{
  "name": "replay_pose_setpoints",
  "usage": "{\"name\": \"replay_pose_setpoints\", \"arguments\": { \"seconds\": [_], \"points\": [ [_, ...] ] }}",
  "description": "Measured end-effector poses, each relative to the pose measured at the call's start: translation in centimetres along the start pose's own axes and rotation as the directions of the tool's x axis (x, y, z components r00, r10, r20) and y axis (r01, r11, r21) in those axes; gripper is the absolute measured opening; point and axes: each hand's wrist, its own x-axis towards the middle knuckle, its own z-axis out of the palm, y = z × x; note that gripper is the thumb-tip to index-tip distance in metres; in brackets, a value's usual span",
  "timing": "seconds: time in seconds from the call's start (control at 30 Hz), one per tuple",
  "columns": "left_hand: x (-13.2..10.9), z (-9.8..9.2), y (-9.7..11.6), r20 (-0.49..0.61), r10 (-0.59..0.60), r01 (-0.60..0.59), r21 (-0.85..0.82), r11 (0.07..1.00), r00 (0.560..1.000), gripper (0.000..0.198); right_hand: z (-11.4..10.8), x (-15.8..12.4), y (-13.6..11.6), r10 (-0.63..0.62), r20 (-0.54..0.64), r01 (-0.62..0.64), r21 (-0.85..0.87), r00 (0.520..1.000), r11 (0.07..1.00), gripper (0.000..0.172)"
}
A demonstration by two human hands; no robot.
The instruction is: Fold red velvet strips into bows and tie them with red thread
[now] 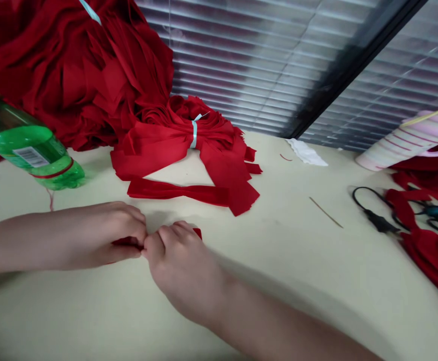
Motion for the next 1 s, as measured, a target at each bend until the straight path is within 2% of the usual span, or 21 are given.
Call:
{"name": "replay_pose_setpoints", "arguments": {
  "seconds": [0.1, 0.23, 0.37, 0.43, 0.5, 0.6, 0.7, 0.83, 1.0],
  "points": [
    [0.1, 0.4, -0.4, 0.047, -0.003, 0.003, 0.008, 1.0, 0.999, 0.015, -0.7, 0.3, 0.4, 0.066, -0.012, -0.063, 0.143, 0.998, 0.988, 0.01],
    [-0.4, 0.8, -0.4, -0.003, -0.027, 0.027, 0.031, 0.999, 1.0, 0.018, -1.8, 0.7, 1.4, 0.169, 0.053, -0.175, 0.45, 0.984, 0.876, 0.006],
    [-1.2, 1.4, 0.2, -0.072, -0.05, 0.055, 0.07, 0.996, 0.996, 0.019, -2.1, 1.1, 1.9, 0.298, 0.041, -0.265, 0.584, 0.954, 0.767, 0.005],
    [-1.3, 1.8, 0.3, -0.102, -0.071, 0.079, 0.078, 0.994, 0.992, 0.019, -2.1, 1.3, 2.0, 0.339, 0.075, -0.311, 0.618, 0.938, 0.722, 0.004],
    [-1.3, 2.0, 0.4, -0.128, -0.096, 0.106, 0.072, 0.992, 0.987, 0.019, -2.1, 1.6, 2.2, 0.324, 0.143, -0.338, 0.632, 0.935, 0.697, 0.004],
    [-1.1, 2.2, 0.2, -0.124, -0.147, 0.156, 0.067, 0.985, 0.981, 0.02, -2.5, 2.2, 2.7, 0.262, 0.236, -0.353, 0.621, 0.936, 0.7, 0.016],
    [-1.0, 2.4, 0.2, -0.114, -0.185, 0.194, 0.072, 0.978, 0.976, 0.02, -2.6, 2.7, 3.1, 0.28, 0.303, -0.411, 0.607, 0.911, 0.68, 0.024],
    [-0.8, 2.7, 0.4, -0.158, -0.198, 0.212, 0.075, 0.974, 0.967, 0.021, -1.9, 2.9, 2.8, 0.342, 0.257, -0.427, 0.595, 0.904, 0.681, 0.019],
    [-0.8, 2.6, 0.8, -0.186, -0.189, 0.206, 0.08, 0.975, 0.964, 0.022, -1.4, 2.7, 2.5, 0.277, 0.213, -0.349, 0.601, 0.937, 0.719, 0.018]
  ]
}}
